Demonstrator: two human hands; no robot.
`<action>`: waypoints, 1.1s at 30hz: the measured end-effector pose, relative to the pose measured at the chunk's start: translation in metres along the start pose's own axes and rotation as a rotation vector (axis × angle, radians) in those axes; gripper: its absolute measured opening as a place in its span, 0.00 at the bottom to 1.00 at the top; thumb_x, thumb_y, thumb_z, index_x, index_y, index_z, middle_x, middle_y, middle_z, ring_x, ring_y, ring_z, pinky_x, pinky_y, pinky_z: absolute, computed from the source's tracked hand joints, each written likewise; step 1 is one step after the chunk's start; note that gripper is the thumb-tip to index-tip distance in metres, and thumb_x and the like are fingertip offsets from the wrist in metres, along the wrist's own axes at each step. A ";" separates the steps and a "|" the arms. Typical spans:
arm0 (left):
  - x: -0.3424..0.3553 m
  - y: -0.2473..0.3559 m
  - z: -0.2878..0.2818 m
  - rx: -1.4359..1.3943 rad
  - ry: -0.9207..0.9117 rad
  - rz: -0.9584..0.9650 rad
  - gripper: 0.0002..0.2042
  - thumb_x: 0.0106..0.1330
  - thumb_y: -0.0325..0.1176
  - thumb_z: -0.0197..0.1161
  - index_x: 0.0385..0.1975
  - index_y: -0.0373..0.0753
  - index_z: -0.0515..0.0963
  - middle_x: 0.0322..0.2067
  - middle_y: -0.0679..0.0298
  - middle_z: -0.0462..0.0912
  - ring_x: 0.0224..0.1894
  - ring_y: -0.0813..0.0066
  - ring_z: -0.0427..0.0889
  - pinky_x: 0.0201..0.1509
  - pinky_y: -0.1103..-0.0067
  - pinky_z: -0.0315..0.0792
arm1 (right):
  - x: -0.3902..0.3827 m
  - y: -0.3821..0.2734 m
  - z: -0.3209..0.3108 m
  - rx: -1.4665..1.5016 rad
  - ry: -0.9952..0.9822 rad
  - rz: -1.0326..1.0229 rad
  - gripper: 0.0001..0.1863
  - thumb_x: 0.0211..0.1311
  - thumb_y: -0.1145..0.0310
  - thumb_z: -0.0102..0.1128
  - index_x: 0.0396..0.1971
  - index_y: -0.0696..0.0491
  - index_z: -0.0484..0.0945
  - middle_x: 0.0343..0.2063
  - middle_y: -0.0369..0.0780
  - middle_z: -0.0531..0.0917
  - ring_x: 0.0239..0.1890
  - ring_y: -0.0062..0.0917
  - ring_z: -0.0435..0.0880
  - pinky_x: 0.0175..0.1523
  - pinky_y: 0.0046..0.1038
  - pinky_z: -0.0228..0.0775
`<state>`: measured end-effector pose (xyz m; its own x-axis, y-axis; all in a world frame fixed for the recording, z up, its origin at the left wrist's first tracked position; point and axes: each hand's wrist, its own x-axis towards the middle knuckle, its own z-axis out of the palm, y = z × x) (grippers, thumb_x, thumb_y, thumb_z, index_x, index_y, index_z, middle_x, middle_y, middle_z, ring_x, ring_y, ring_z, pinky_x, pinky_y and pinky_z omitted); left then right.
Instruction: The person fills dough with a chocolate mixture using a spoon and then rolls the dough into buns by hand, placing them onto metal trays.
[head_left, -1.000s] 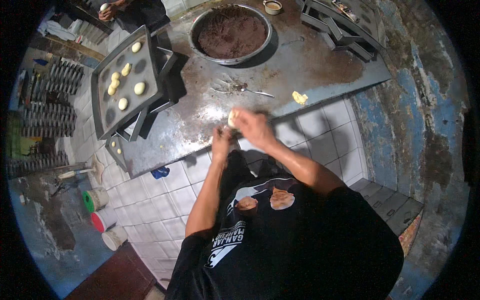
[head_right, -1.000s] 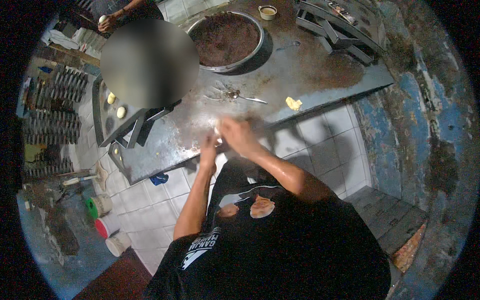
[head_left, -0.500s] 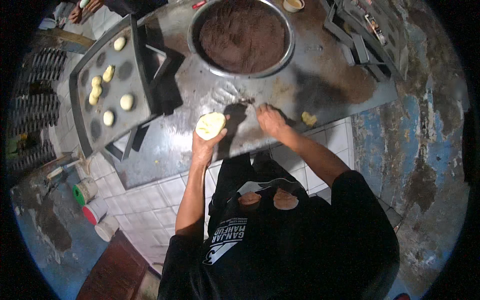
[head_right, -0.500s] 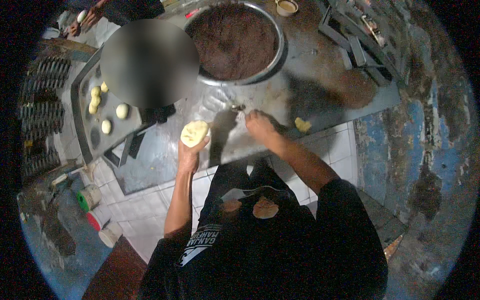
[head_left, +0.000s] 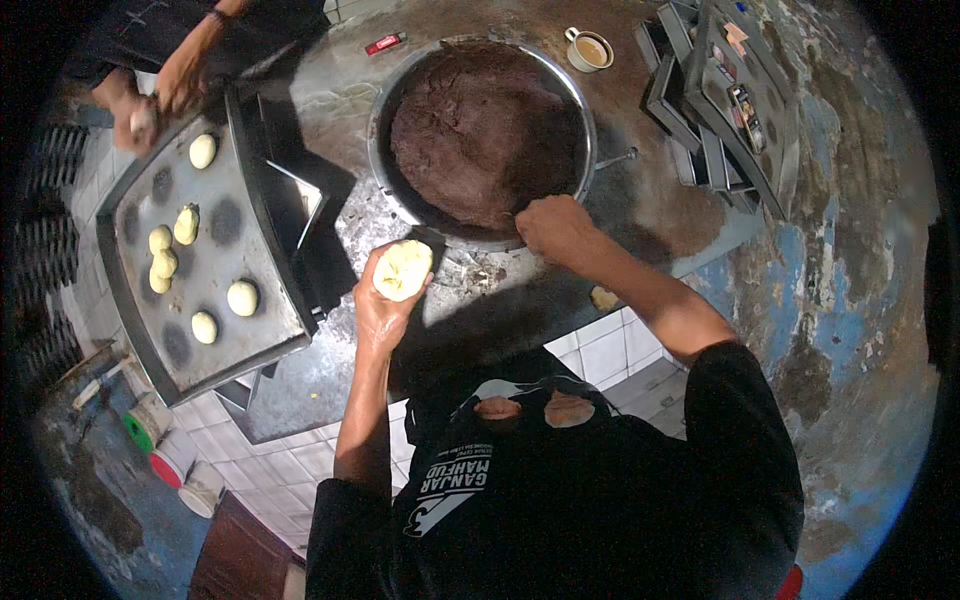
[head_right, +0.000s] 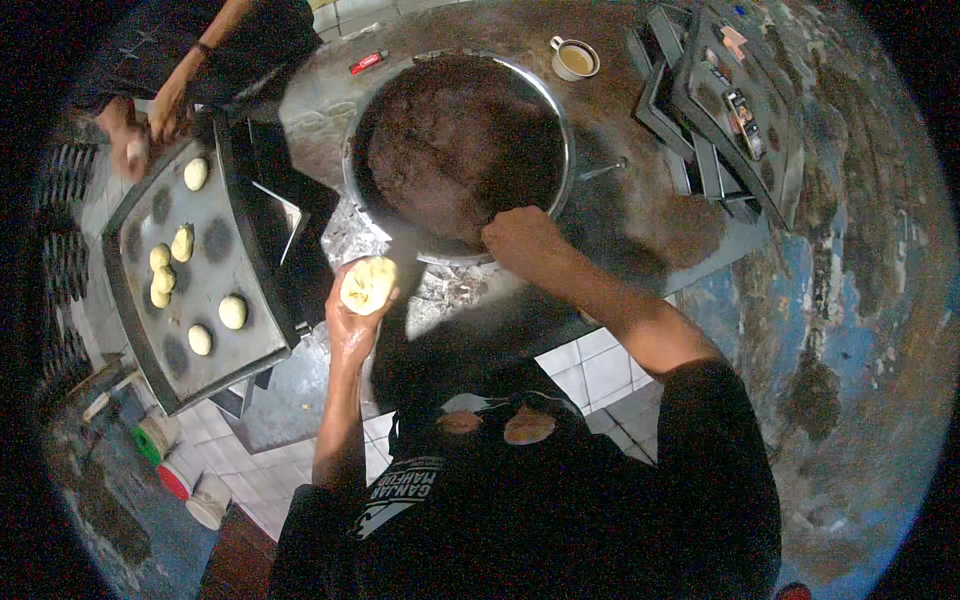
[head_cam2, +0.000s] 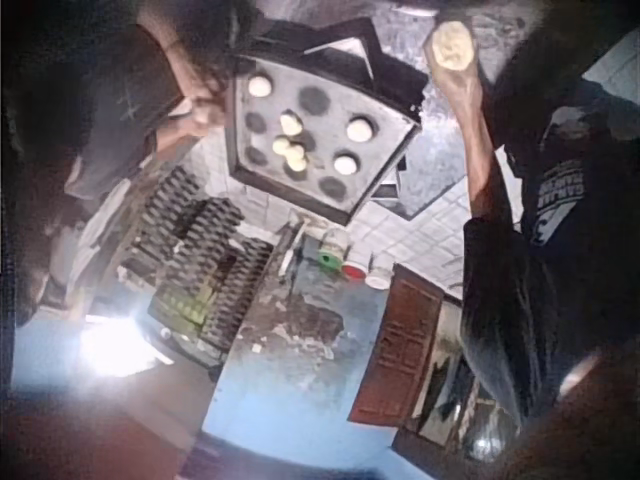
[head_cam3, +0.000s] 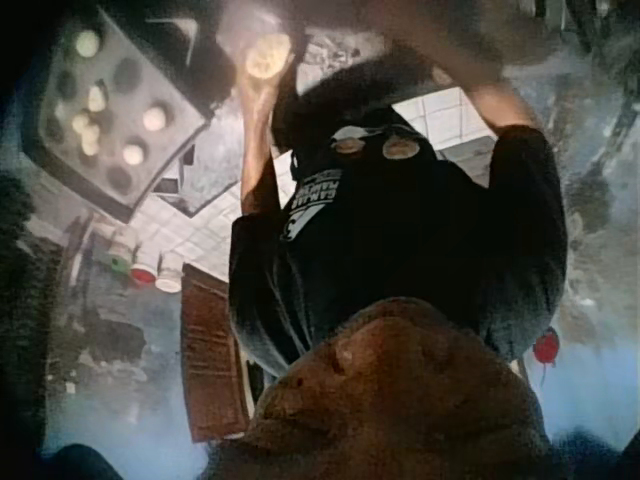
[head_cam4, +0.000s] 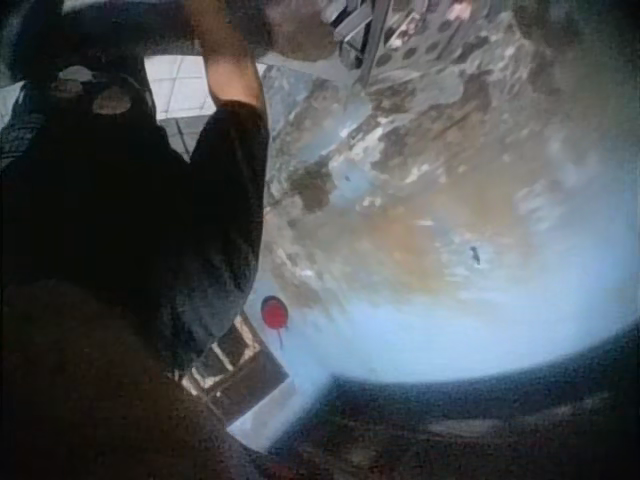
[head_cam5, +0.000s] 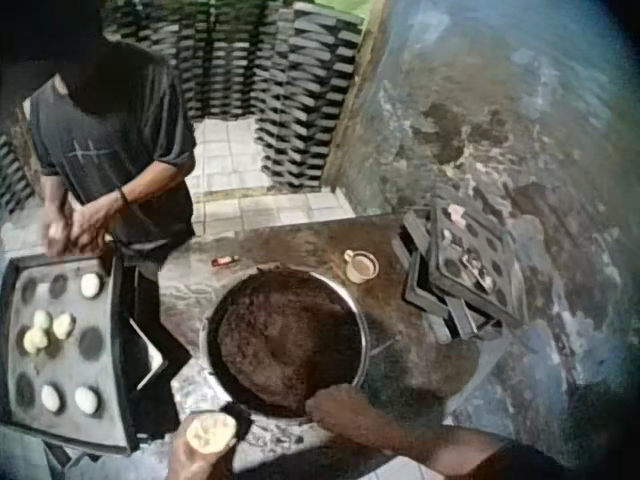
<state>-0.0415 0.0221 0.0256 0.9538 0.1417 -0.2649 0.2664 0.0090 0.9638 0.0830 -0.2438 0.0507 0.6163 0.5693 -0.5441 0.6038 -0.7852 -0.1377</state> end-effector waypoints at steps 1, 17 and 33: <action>0.003 -0.005 -0.005 0.054 -0.022 -0.007 0.25 0.54 0.22 0.77 0.53 0.34 0.76 0.49 0.62 0.82 0.51 0.77 0.81 0.56 0.80 0.75 | 0.008 -0.004 -0.006 0.047 -0.065 0.031 0.12 0.56 0.67 0.57 0.30 0.58 0.87 0.32 0.52 0.87 0.34 0.44 0.89 0.40 0.43 0.82; 0.011 0.002 0.075 0.229 0.317 0.252 0.25 0.61 0.27 0.70 0.56 0.35 0.66 0.42 0.47 0.83 0.46 0.51 0.85 0.49 0.67 0.77 | -0.056 -0.102 0.043 0.349 0.805 -0.190 0.17 0.65 0.74 0.61 0.53 0.60 0.80 0.34 0.46 0.80 0.28 0.36 0.83 0.37 0.34 0.76; -0.116 -0.043 0.118 0.002 -0.115 0.099 0.34 0.51 0.24 0.75 0.58 0.41 0.65 0.46 0.64 0.78 0.52 0.72 0.77 0.58 0.73 0.72 | -0.116 -0.095 0.070 1.129 0.523 0.017 0.28 0.60 0.71 0.65 0.59 0.62 0.69 0.39 0.49 0.84 0.46 0.40 0.85 0.52 0.31 0.76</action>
<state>-0.1470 -0.1111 0.0109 0.9851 0.0270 -0.1700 0.1701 -0.0010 0.9854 -0.0809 -0.2526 0.0693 0.9033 0.3826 -0.1938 -0.0187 -0.4163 -0.9090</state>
